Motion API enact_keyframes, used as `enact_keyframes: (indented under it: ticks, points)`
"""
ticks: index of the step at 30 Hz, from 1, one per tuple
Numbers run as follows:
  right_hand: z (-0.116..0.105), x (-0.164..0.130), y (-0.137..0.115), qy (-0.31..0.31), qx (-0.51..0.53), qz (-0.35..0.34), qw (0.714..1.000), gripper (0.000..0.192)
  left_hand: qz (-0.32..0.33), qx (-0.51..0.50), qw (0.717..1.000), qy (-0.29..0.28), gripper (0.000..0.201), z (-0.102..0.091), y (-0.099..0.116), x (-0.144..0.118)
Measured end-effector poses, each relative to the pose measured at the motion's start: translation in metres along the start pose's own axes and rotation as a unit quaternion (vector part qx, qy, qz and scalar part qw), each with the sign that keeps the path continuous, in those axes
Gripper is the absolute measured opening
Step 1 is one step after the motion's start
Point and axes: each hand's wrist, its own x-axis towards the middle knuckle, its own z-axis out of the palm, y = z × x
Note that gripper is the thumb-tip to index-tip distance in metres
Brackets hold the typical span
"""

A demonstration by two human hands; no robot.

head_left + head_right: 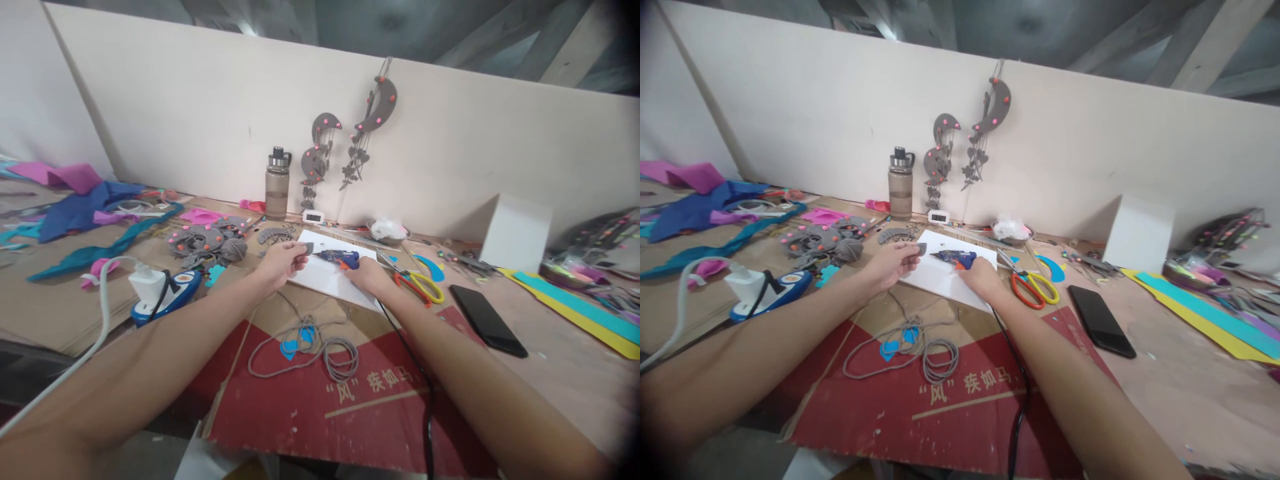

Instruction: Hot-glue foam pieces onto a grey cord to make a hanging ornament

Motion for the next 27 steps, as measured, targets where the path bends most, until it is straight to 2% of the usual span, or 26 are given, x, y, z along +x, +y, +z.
enact_keyframes:
  ticks: [3,6,10,15,17,21,24,27]
  points:
    - [0.0,0.0,0.003,-0.008,0.036,0.031,0.999,0.029,-0.009,0.017,1.0,0.004,0.013,-0.003,-0.004,0.002]
    - [0.003,0.005,0.007,0.03,0.122,0.048,0.991,0.026,-0.018,0.026,0.999,0.01,0.014,-0.006,-0.007,0.004]
    - [0.012,0.009,0.007,0.064,0.229,0.034,0.971,0.027,-0.016,0.013,1.0,0.014,0.01,-0.008,-0.008,0.005]
    - [0.02,-0.001,-0.005,0.065,0.399,-0.013,0.914,0.026,-0.021,-0.004,1.0,0.013,0.01,-0.008,-0.006,0.005]
    - [0.018,-0.007,-0.01,0.065,0.435,-0.044,0.897,0.024,-0.024,-0.001,1.0,0.016,0.011,-0.008,-0.006,0.006]
    - [0.007,-0.014,-0.017,0.138,0.45,-0.124,0.874,0.022,-0.022,-0.001,1.0,0.015,0.013,-0.008,-0.008,0.008]
    - [-0.003,-0.015,-0.018,0.175,0.411,-0.14,0.884,0.024,-0.022,-0.012,0.999,0.024,0.013,-0.007,-0.009,0.009]
    - [-0.012,-0.016,-0.017,0.164,0.306,-0.129,0.929,0.031,-0.022,-0.015,0.999,0.037,0.012,-0.007,-0.009,0.008]
